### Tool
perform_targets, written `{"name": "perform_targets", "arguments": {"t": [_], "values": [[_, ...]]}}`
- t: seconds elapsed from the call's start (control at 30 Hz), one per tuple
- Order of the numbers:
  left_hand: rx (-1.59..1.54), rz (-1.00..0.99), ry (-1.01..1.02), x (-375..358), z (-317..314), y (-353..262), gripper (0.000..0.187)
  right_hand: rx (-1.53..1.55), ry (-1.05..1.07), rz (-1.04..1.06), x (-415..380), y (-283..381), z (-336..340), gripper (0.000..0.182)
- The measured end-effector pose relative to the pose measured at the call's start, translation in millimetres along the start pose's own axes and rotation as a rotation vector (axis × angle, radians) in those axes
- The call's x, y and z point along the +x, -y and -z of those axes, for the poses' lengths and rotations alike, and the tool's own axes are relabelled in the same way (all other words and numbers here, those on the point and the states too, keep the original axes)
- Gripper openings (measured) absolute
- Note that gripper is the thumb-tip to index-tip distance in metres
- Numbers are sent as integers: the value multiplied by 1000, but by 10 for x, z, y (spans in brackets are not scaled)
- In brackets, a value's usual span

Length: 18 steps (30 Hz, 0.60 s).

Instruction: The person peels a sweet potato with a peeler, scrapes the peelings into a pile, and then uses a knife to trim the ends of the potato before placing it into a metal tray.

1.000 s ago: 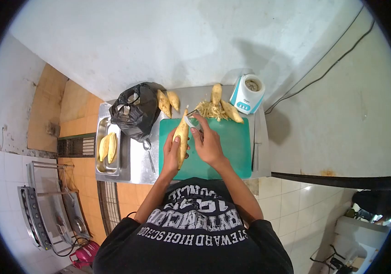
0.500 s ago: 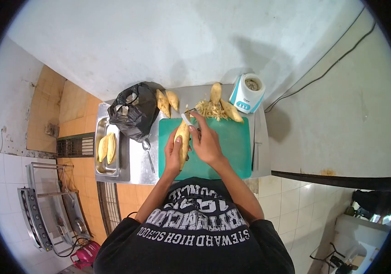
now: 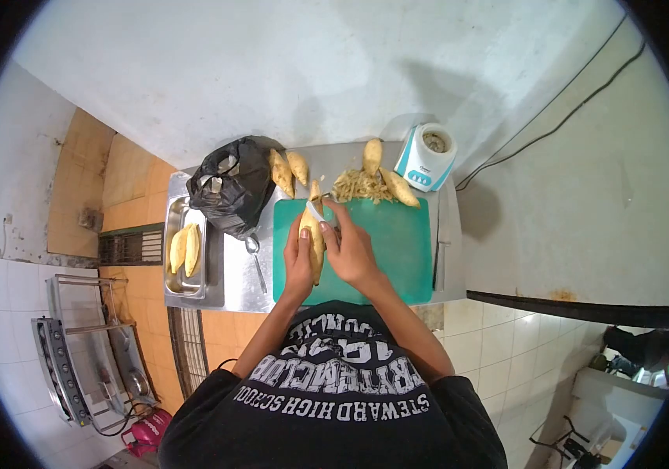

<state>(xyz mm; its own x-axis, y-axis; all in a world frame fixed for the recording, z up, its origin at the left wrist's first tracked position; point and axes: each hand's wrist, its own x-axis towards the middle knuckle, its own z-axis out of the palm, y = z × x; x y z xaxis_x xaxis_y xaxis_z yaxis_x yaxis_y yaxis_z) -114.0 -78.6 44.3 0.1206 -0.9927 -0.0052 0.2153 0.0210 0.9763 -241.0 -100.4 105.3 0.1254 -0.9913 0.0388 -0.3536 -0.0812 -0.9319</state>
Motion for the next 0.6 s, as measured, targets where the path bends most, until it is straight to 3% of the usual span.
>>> {"name": "perform_targets", "arguments": {"t": [0.23,0.33,0.53,0.6], "values": [[-36,-6,-45,-39,-58,48,50,74,5,51,-158,-7,-37,39],[-219,122,-130,70,-37,-13,51,14,70,49,-291,-106,-58,37],[-225,74,-134,120,13,-82,53,-54,188,29,-526,-162,-11,37],[-236,77,-135,139,62,-73,53,-162,334,-30,-530,-169,120,40]]}}
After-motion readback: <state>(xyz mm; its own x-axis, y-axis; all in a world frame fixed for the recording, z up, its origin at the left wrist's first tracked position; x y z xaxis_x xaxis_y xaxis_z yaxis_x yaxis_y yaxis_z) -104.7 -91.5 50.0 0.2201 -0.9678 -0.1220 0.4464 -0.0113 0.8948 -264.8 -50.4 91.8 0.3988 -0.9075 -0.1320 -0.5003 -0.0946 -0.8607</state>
